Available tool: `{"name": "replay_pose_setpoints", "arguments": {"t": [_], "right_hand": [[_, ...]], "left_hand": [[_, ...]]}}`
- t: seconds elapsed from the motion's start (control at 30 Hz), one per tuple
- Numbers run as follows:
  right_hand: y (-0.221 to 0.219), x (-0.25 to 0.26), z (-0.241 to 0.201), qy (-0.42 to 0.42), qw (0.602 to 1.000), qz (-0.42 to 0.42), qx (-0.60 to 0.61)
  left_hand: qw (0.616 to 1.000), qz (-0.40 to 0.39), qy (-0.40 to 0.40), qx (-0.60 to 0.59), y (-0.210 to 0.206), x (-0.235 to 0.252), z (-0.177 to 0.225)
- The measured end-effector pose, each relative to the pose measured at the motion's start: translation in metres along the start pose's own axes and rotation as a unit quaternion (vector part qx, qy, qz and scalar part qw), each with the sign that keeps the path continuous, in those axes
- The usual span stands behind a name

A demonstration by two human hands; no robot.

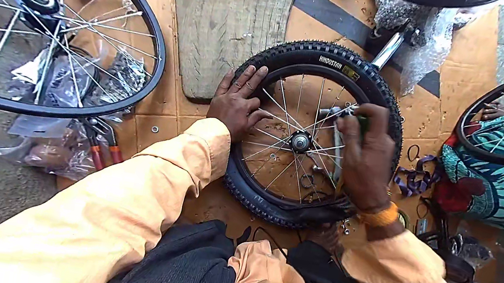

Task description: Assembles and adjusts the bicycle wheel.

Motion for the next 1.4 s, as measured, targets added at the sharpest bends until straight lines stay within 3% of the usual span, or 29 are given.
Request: {"name": "replay_pose_setpoints", "arguments": {"t": [0.1, 0.2, 0.27, 0.4, 0.73, 1.0, 1.13, 1.23, 1.4], "right_hand": [[0.032, -0.073, 0.001, -0.016, 0.986, 0.033, 0.165], [0.032, -0.149, 0.0, 0.044, 0.97, 0.072, 0.228], [0.042, -0.129, -0.007, 0.01, 0.953, 0.11, 0.283], [0.067, -0.047, 0.005, -0.058, 0.929, 0.104, 0.35], [0.017, 0.017, 0.015, -0.061, 0.986, 0.018, 0.155], [-0.017, 0.049, 0.025, -0.07, 0.997, 0.018, 0.02], [-0.031, 0.059, 0.024, -0.085, 0.994, -0.04, -0.051], [-0.043, 0.061, 0.03, -0.058, 0.989, -0.063, -0.124], [-0.046, 0.055, 0.028, 0.036, 0.972, 0.008, -0.232]], "left_hand": [[1.0, -0.007, -0.005, -0.001, -0.001, -0.002, 0.001], [1.0, -0.004, 0.001, -0.006, 0.002, 0.01, 0.005], [1.0, -0.015, 0.006, 0.015, 0.006, 0.005, -0.001], [0.999, 0.0, -0.02, 0.03, 0.005, 0.007, 0.009], [0.999, 0.02, -0.007, 0.029, 0.002, 0.001, 0.006], [1.0, 0.02, -0.004, 0.021, 0.0, 0.003, 0.003], [1.0, 0.021, -0.002, 0.021, -0.001, 0.004, 0.002], [1.0, 0.014, -0.001, 0.025, 0.0, 0.002, 0.003], [1.0, 0.021, -0.001, 0.02, 0.0, 0.002, 0.003]]}}
Point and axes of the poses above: each hand's wrist, its own x-axis towards the middle knuckle, its own y-axis out of the back of the hand, z = x × y, the point moved 5 cm from there along x, towards the middle knuckle, and after that the axes turned 6 degrees about -y, right-handed, at the moved point
